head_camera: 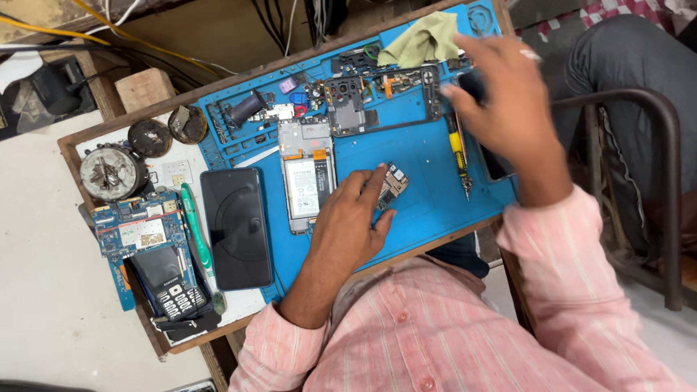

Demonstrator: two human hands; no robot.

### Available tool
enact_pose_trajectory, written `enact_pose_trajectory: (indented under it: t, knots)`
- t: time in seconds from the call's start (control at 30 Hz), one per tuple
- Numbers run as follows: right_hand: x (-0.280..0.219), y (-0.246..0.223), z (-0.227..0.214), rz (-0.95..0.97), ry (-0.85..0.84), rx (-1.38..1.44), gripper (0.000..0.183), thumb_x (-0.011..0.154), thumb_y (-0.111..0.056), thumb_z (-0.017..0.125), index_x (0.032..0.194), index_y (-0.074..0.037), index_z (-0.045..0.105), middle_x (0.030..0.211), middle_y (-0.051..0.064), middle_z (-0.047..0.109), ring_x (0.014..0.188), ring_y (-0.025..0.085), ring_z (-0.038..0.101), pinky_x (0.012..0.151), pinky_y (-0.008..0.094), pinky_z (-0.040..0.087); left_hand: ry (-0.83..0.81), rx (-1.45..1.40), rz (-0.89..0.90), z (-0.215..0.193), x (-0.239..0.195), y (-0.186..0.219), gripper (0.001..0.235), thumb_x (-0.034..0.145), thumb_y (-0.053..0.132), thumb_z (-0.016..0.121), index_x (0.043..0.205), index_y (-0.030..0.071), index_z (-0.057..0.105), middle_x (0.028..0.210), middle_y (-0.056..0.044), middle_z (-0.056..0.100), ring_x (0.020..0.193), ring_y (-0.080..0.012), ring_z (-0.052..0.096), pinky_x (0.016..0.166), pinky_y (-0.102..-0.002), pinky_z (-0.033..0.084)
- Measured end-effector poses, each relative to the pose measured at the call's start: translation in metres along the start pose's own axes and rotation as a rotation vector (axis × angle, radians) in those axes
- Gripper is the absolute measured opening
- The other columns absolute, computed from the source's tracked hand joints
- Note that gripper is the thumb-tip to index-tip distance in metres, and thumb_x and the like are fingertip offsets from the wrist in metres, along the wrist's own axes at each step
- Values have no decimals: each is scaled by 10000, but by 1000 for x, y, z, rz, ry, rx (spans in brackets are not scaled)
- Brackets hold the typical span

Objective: The person disassembles a smartphone on a blue work mat, using a screwdriver and tweezers to remove the back cover, battery, and internal components. The person wipes the motherboard with a cloth and continues to handle small parts with tweezers.

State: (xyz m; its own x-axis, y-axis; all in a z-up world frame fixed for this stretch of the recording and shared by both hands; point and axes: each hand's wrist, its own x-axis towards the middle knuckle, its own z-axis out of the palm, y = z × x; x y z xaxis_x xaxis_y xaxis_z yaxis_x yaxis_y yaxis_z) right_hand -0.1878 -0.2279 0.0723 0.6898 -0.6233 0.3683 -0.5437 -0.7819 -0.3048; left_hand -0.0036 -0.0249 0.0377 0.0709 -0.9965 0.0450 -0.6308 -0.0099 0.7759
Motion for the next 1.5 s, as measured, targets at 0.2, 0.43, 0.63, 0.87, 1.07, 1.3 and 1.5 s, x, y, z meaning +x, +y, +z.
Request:
enact_pose_trajectory:
  t: [0.2,0.43,0.63,0.87,1.07,1.3,1.5]
  knots:
    - [41,18,55,11,4,-44,103,957,-104,799,1029,-60,741,1081,147,665,1085,380,606,929,485,472,54,165,25,0,-9,3,679,805,244,835,1396,18,589,1269,-117,610,1132,-300,544,927,-434,470]
    - [-3,26,21,135,228,897,95,992,-60,721,1012,-35,632,1021,102,707,922,186,675,866,307,546,91,178,27,-1,-9,0,667,771,283,852,1366,72,637,1271,-100,600,1166,-302,535,913,-456,415]
    - [-69,-45,18,294,-142,681,195,873,-94,783,1035,-43,687,888,64,675,736,110,631,635,288,506,126,149,26,-8,-10,-3,606,758,287,860,1298,87,674,1222,-83,595,1149,-284,528,972,-474,375]
    - [-92,-93,43,-33,-130,235,217,868,-56,790,1081,-72,749,1015,71,696,819,254,656,688,381,525,108,151,24,-7,-11,-6,558,799,277,845,1303,92,692,1183,-71,597,1094,-259,527,977,-465,360]
    - [-98,-87,36,-134,-210,225,318,804,24,761,1111,-59,761,1000,85,667,809,257,635,673,385,524,104,197,9,-6,-11,-6,539,807,291,833,1295,102,705,1156,-44,601,1069,-241,527,976,-471,342]
    - [-101,-84,43,18,-114,313,358,849,71,732,1168,-92,740,1070,106,640,830,232,631,695,351,526,78,182,-8,-7,-10,-6,546,809,317,832,1298,108,707,1132,-29,599,1052,-237,525,967,-469,341]
    - [-96,-88,37,-148,-219,235,372,822,34,749,1181,-66,747,1030,76,652,823,249,622,678,380,509,79,182,-2,-7,-11,-8,554,794,282,832,1304,106,707,1131,-32,605,1047,-236,526,968,-475,338]
